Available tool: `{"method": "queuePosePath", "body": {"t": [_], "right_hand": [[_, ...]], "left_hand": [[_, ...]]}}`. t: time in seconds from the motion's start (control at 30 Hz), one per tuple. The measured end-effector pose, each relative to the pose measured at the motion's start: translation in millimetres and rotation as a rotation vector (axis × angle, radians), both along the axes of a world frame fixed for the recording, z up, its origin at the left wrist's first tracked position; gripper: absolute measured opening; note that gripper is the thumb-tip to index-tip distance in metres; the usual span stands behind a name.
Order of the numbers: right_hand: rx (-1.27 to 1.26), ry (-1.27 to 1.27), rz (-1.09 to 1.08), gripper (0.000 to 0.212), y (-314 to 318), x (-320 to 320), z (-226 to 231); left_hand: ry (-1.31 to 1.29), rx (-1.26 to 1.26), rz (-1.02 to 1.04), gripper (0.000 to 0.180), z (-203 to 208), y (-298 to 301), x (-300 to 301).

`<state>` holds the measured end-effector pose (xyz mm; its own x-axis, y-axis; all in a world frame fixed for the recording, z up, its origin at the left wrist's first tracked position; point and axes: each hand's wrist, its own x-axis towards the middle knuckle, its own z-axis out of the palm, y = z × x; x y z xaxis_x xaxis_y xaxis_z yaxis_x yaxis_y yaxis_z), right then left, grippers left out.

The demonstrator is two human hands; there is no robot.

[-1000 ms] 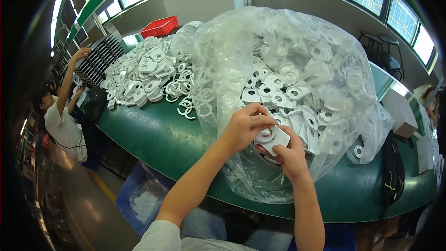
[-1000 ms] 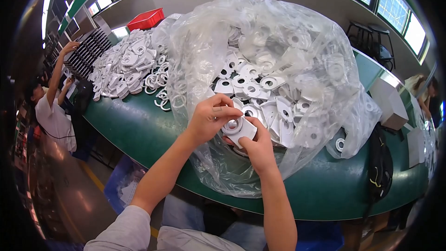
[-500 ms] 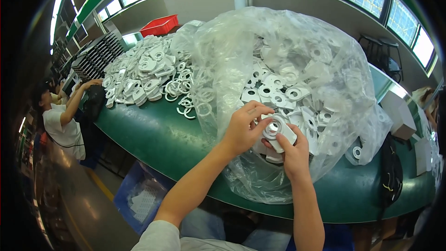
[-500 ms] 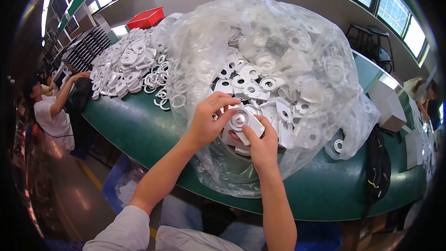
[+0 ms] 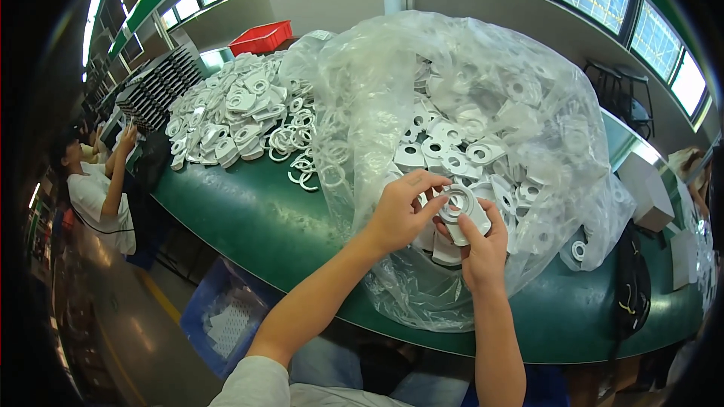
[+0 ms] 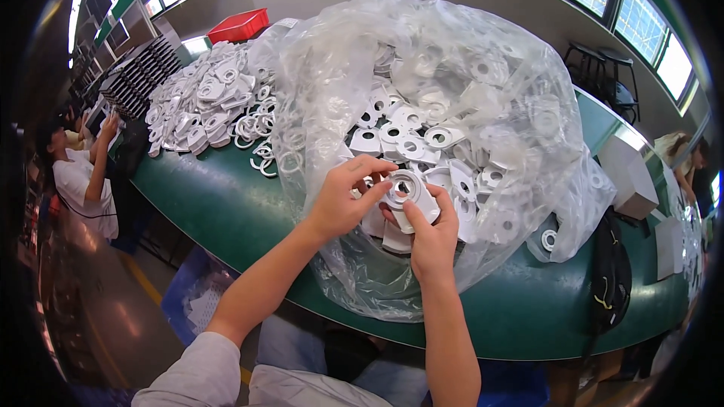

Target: Assembling small white plastic ring components on a factory production line.

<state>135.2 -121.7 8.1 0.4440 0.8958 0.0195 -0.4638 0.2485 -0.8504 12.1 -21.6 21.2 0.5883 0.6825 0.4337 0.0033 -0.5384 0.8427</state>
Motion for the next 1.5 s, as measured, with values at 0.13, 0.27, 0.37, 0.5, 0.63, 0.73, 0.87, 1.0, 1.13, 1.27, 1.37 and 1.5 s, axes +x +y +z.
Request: {"method": "queuePosePath", "body": {"t": [0.13, 0.27, 0.37, 0.5, 0.63, 0.73, 0.87, 1.0, 1.13, 1.27, 1.37, 1.5], "right_hand": [[-0.005, -0.030, -0.004, 0.024, -1, 0, 1], [0.000, -0.017, -0.022, 0.025, -1, -1, 0], [0.006, 0.031, 0.004, 0.026, -2, 0, 1], [0.007, 0.028, -0.013, 0.026, -2, 0, 1], [0.000, 0.150, -0.027, 0.024, -1, -1, 5], [0.008, 0.093, -0.001, 0.024, -1, 1, 1], [0.041, 0.067, -0.029, 0.027, -2, -1, 3], [0.020, 0.037, 0.016, 0.030, -2, 1, -1], [0.014, 0.122, 0.024, 0.028, -1, 0, -4], [-0.064, 0.083, 0.008, 0.028, -2, 3, -6], [-0.154, 0.009, 0.205, 0.029, -5, 6, -4], [-0.084, 0.107, 0.271, 0.028, -6, 0, 5]], "left_hand": [[-0.027, 0.167, 0.052, 0.026, 0, -1, 0], [-0.065, 0.191, 0.044, 0.026, 1, -3, 1], [-0.075, 0.175, 0.053, 0.025, 2, -5, 2], [-0.087, 0.188, 0.063, 0.023, 3, -5, 1], [-0.083, 0.188, 0.051, 0.020, 4, -4, 0], [-0.081, 0.185, 0.049, 0.019, 5, -4, 0], [-0.105, 0.126, 0.054, 0.018, 4, -6, 2], [-0.106, -0.065, 0.012, 0.017, -3, -4, 3], [-0.139, -0.256, -0.042, 0.017, -9, -1, 3], [-0.172, -0.343, -0.065, 0.018, -9, 0, 2], [-0.195, -0.372, -0.037, 0.018, -9, 2, 2], [-0.211, -0.358, -0.037, 0.017, -9, 3, 1]]}}
